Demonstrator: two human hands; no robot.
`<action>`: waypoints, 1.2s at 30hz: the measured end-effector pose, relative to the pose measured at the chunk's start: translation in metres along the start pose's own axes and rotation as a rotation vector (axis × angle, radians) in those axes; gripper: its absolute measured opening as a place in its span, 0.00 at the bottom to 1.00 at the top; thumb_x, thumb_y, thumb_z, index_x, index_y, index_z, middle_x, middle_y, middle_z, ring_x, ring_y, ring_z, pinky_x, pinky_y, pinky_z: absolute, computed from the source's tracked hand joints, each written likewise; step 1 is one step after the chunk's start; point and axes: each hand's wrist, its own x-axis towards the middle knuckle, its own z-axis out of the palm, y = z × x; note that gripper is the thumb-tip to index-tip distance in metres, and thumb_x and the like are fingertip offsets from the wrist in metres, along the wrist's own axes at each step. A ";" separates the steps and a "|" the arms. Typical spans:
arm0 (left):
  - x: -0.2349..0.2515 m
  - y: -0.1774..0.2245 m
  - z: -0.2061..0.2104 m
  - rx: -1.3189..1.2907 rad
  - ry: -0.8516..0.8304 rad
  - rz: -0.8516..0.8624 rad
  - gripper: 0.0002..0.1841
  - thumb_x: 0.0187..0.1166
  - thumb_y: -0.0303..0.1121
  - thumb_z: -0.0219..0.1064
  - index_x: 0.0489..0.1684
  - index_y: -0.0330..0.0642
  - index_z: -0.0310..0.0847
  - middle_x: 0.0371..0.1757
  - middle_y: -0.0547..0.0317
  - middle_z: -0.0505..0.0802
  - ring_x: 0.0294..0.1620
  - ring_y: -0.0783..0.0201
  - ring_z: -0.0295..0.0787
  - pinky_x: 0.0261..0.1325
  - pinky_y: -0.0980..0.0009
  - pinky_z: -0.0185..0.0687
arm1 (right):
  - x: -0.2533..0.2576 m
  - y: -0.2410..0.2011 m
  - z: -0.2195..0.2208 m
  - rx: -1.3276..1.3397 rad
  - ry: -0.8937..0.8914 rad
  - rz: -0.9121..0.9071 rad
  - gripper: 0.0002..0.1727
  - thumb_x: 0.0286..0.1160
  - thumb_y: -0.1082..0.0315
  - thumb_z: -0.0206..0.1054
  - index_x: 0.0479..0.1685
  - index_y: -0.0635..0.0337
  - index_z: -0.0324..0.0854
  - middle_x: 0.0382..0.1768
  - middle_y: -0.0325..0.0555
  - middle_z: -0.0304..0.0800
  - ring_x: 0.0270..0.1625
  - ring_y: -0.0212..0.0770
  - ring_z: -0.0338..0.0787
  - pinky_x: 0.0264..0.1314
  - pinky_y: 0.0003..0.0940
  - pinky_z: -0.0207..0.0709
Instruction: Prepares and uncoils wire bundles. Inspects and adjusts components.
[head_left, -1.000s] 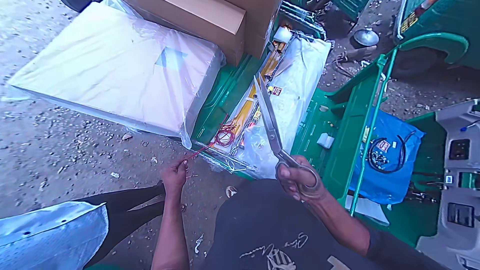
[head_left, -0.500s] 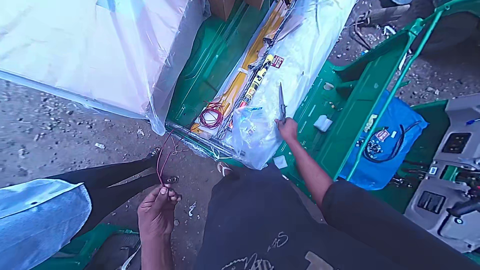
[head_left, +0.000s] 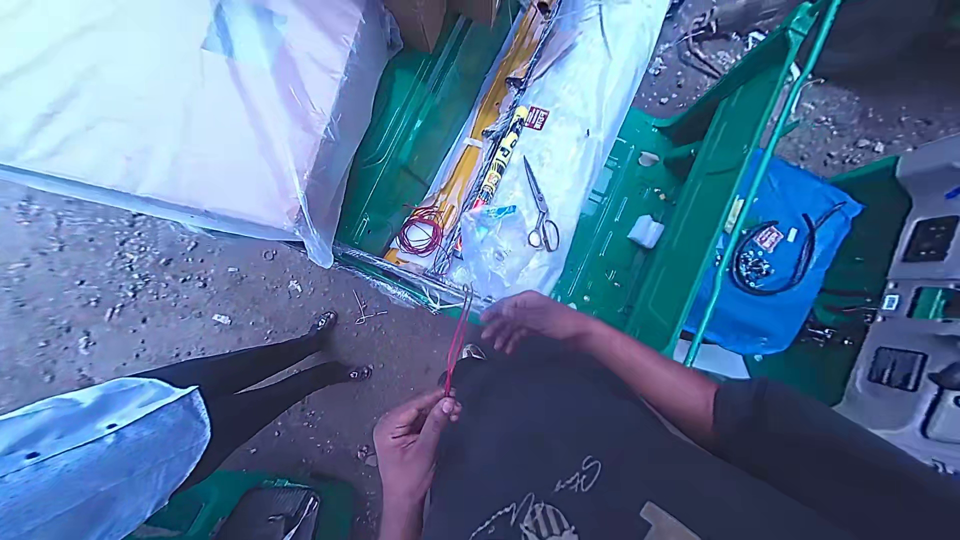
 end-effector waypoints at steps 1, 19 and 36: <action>-0.005 -0.003 0.000 0.097 -0.091 0.033 0.09 0.81 0.37 0.72 0.48 0.45 0.95 0.37 0.60 0.97 0.33 0.68 0.94 0.39 0.72 0.94 | -0.005 0.005 0.026 0.158 -0.055 -0.057 0.25 0.93 0.51 0.54 0.69 0.66 0.77 0.57 0.51 0.93 0.53 0.44 0.95 0.59 0.42 0.90; -0.047 -0.087 0.106 0.576 -0.777 0.202 0.18 0.83 0.41 0.65 0.64 0.44 0.89 0.39 0.68 0.97 0.32 0.78 0.92 0.40 0.74 0.92 | -0.344 0.120 0.047 0.003 1.629 -0.720 0.17 0.93 0.63 0.54 0.63 0.60 0.86 0.22 0.40 0.77 0.17 0.30 0.68 0.18 0.24 0.65; -0.062 -0.109 0.274 0.715 -0.239 -0.269 0.17 0.84 0.38 0.65 0.67 0.46 0.87 0.40 0.66 0.97 0.36 0.73 0.93 0.47 0.68 0.91 | -0.412 0.204 -0.445 -0.846 1.616 0.419 0.25 0.93 0.59 0.48 0.69 0.65 0.84 0.68 0.70 0.85 0.77 0.67 0.80 0.83 0.64 0.64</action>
